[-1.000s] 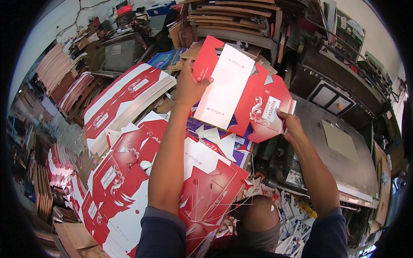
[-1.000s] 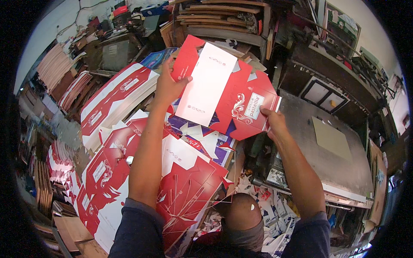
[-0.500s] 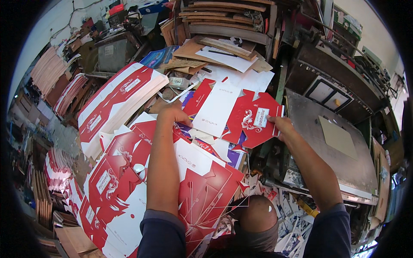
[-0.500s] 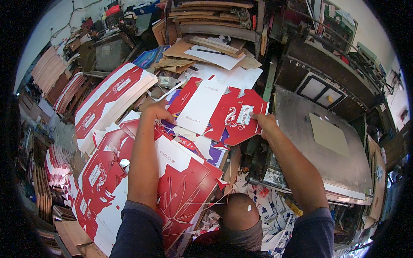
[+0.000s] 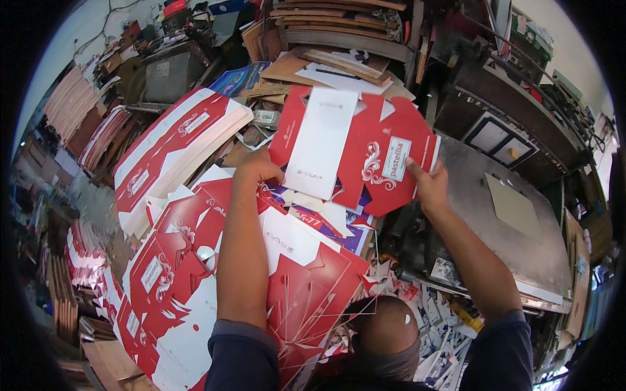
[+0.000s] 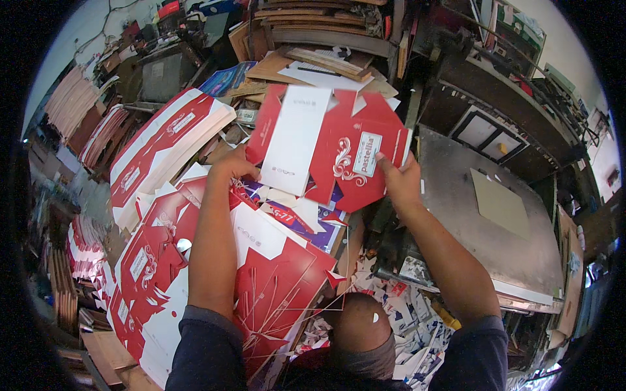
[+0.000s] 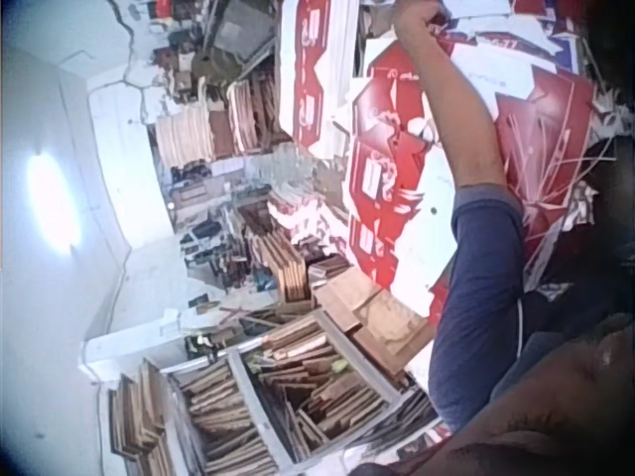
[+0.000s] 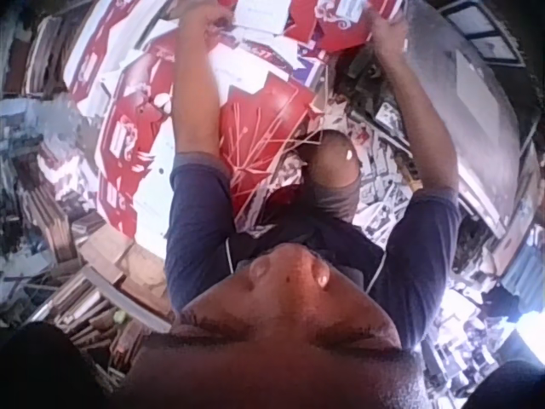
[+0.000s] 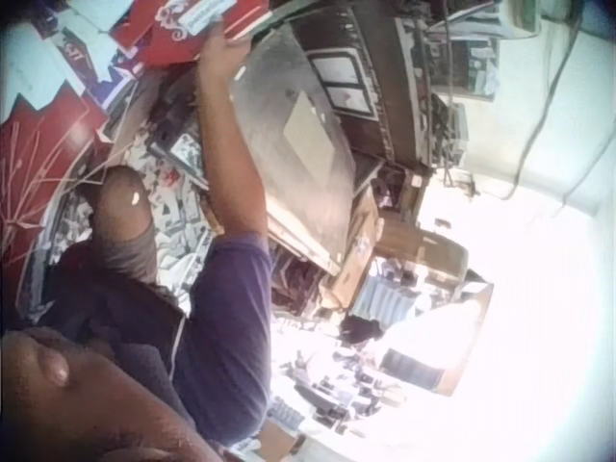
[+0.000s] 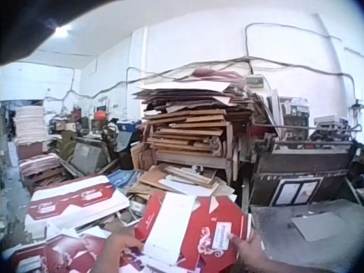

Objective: The person assembles red and white cardboard boxes by hand in a workshop. They pick up flat printed sheets, fold them along pre-scored lines, and tuck the flaps to form the box structure. The person handles the boxes one at a time, stacking the completed units on a pile.

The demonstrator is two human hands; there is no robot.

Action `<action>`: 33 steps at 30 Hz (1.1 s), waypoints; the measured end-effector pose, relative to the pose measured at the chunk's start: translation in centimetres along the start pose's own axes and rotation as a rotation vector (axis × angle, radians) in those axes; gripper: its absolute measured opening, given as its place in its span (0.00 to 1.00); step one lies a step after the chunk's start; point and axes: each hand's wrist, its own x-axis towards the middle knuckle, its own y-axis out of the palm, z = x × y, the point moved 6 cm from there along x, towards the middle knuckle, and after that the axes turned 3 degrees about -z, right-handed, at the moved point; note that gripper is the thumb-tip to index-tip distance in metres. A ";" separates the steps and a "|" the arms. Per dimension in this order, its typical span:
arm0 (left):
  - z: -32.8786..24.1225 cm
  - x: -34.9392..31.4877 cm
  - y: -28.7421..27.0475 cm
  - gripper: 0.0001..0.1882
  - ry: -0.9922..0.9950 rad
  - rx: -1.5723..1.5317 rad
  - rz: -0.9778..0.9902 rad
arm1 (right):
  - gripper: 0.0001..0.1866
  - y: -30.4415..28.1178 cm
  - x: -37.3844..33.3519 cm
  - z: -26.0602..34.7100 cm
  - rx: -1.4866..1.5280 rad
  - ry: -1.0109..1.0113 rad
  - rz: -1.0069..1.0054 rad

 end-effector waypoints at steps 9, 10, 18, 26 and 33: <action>-1.2 -0.3 0.8 0.44 -0.067 -0.225 0.028 | 0.20 -2.2 1.8 -5.9 -0.069 0.495 -0.004; -0.8 -0.4 0.7 0.43 -0.079 -0.218 0.028 | 0.20 -1.9 1.7 -5.9 -0.067 0.484 0.000; -1.2 -0.1 0.4 0.45 -0.086 -0.056 0.002 | 0.22 -2.3 2.6 -5.9 -0.159 0.425 0.054; -2.0 -0.2 0.1 0.45 -0.021 0.157 -0.104 | 0.29 -2.2 2.3 -4.6 -0.079 0.545 -0.035; -2.2 0.0 0.1 0.47 -0.009 0.217 -0.065 | 0.30 -2.0 1.2 -4.1 -0.073 0.673 0.042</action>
